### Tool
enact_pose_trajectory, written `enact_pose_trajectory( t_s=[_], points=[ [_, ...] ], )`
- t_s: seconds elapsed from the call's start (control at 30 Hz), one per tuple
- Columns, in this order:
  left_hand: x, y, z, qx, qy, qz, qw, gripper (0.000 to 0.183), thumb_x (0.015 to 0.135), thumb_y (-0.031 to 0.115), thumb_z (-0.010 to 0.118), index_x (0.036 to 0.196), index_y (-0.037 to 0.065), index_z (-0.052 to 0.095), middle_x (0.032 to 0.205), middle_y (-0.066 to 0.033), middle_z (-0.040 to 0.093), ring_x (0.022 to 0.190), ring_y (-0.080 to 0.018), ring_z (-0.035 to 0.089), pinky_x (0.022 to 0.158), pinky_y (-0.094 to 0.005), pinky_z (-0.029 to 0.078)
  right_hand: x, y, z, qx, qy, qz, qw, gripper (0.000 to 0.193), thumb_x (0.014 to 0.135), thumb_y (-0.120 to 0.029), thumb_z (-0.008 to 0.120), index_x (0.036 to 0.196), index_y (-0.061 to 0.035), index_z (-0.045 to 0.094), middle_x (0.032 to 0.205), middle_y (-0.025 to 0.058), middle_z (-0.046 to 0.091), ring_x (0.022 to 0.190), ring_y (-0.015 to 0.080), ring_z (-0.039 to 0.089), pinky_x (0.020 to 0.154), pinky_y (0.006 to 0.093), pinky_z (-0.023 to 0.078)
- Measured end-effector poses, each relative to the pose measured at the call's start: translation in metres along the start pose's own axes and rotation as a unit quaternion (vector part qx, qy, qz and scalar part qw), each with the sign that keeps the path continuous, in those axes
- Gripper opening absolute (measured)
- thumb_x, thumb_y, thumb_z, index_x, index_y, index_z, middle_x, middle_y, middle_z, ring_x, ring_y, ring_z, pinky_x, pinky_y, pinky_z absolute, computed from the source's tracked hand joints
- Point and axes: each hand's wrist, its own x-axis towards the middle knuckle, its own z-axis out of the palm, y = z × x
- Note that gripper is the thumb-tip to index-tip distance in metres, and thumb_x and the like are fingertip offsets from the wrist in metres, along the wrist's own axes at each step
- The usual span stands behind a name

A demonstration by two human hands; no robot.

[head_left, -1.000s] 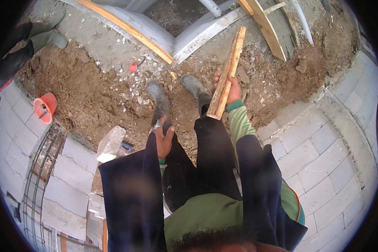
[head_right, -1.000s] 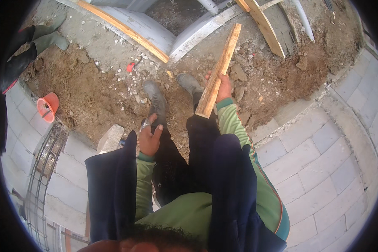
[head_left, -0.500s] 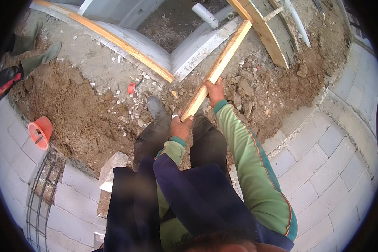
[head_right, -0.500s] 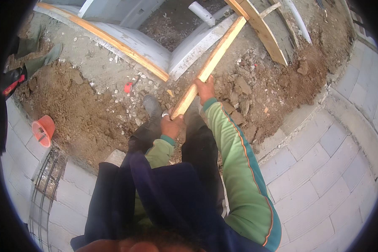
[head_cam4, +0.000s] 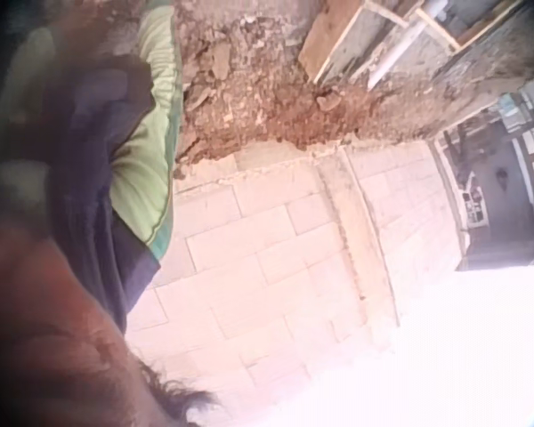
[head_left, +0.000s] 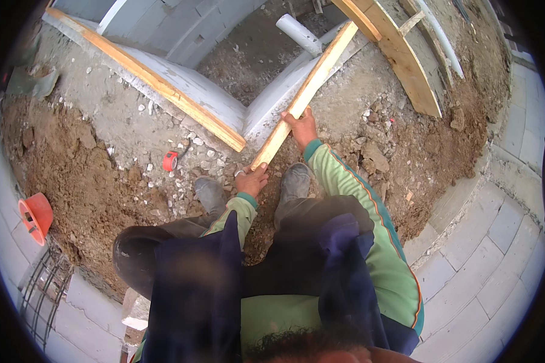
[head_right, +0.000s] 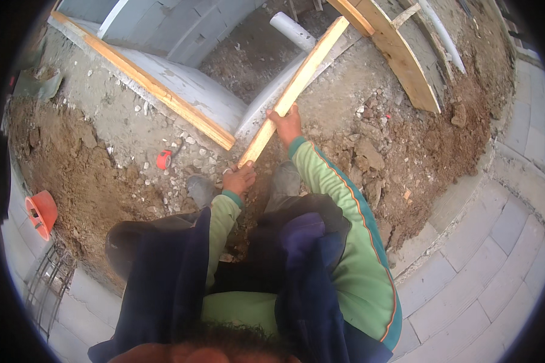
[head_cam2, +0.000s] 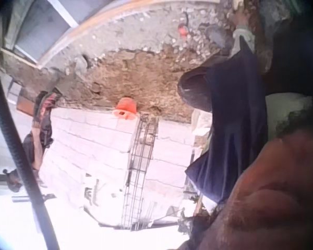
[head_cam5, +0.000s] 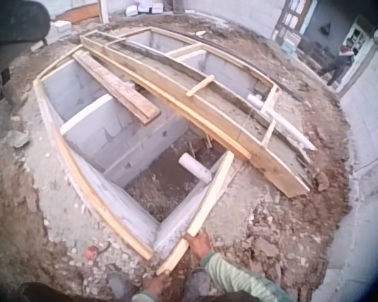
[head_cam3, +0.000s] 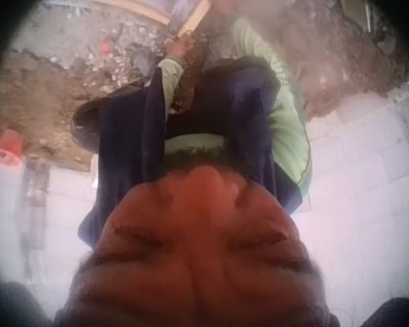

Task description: The person measures and cuts a piece of wood using a handsaw and then nails it to a wooden frame structure in a construction site.

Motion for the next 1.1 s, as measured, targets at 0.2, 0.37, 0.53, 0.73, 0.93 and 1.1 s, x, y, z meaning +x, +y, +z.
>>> enact_pose_trajectory(
  t_s=[0.2,0.37,0.53,0.73,0.93,1.1],
  points=[
    [0.033,-0.01,-0.007,-0.022,0.007,0.017,1.0,0.056,0.091,0.027,0.079,0.128,-0.004,0.05,0.117,-0.0145,0.064,0.1,-0.025,0.068,0.084,-0.0345,0.058,0.026,0.054,-0.001,-0.006,0.023,-0.062,0.998,0.048,0.089,-0.011,0.076,0.124,-0.0035,0.044,0.107,0.0145,0.065,0.089,0.0249,0.07,0.066,0.0402,0.063],
    [0.037,-0.021,-0.02,-0.109,-0.037,0.062,0.991,0.064,0.095,0.016,0.072,0.143,-0.009,0.038,0.13,-0.0206,0.057,0.115,-0.0295,0.064,0.096,-0.0369,0.056,0.021,0.07,0.005,-0.007,0.037,-0.068,0.997,0.059,0.09,-0.015,0.077,0.133,0.0001,0.04,0.116,0.0166,0.063,0.092,0.0288,0.07,0.07,0.0457,0.066],
    [0.039,-0.053,-0.045,-0.156,-0.022,0.085,0.984,0.056,0.098,0.012,0.066,0.144,-0.008,0.041,0.13,-0.0178,0.059,0.114,-0.0282,0.065,0.096,-0.0363,0.057,0.001,0.08,0.015,-0.026,0.065,-0.008,0.998,0.065,0.09,-0.016,0.078,0.139,-0.0009,0.038,0.122,0.0177,0.06,0.102,0.0316,0.068,0.08,0.0507,0.065],
    [0.043,-0.066,-0.037,-0.132,0.021,0.074,0.988,0.053,0.099,0.01,0.064,0.145,-0.005,0.043,0.125,-0.0141,0.063,0.108,-0.0259,0.068,0.092,-0.0347,0.058,0.014,0.087,-0.003,-0.082,0.074,-0.016,0.994,0.066,0.087,-0.023,0.081,0.132,0.0054,0.042,0.12,0.0201,0.061,0.101,0.0337,0.068,0.07,0.0467,0.066],
    [0.047,-0.072,-0.025,-0.128,0.093,0.057,0.986,0.059,0.099,0.011,0.063,0.15,-0.004,0.037,0.125,-0.0167,0.064,0.104,-0.0243,0.069,0.086,-0.0327,0.06,0.009,0.077,-0.01,-0.201,0.042,-0.029,0.978,0.085,0.08,-0.037,0.087,0.13,0.0156,0.042,0.118,0.0247,0.062,0.095,0.0298,0.07,0.057,0.0388,0.064],
    [0.067,-0.063,-0.011,-0.084,0.085,0.082,0.989,0.075,0.092,0.011,0.071,0.154,-0.004,0.031,0.109,-0.0181,0.069,0.087,-0.0211,0.07,0.068,-0.032,0.057,0.032,0.068,-0.025,-0.171,0.066,-0.019,0.983,0.076,0.083,-0.028,0.085,0.129,0.0151,0.043,0.112,0.0235,0.065,0.085,0.0281,0.071,0.053,0.0338,0.062]
  ],
)
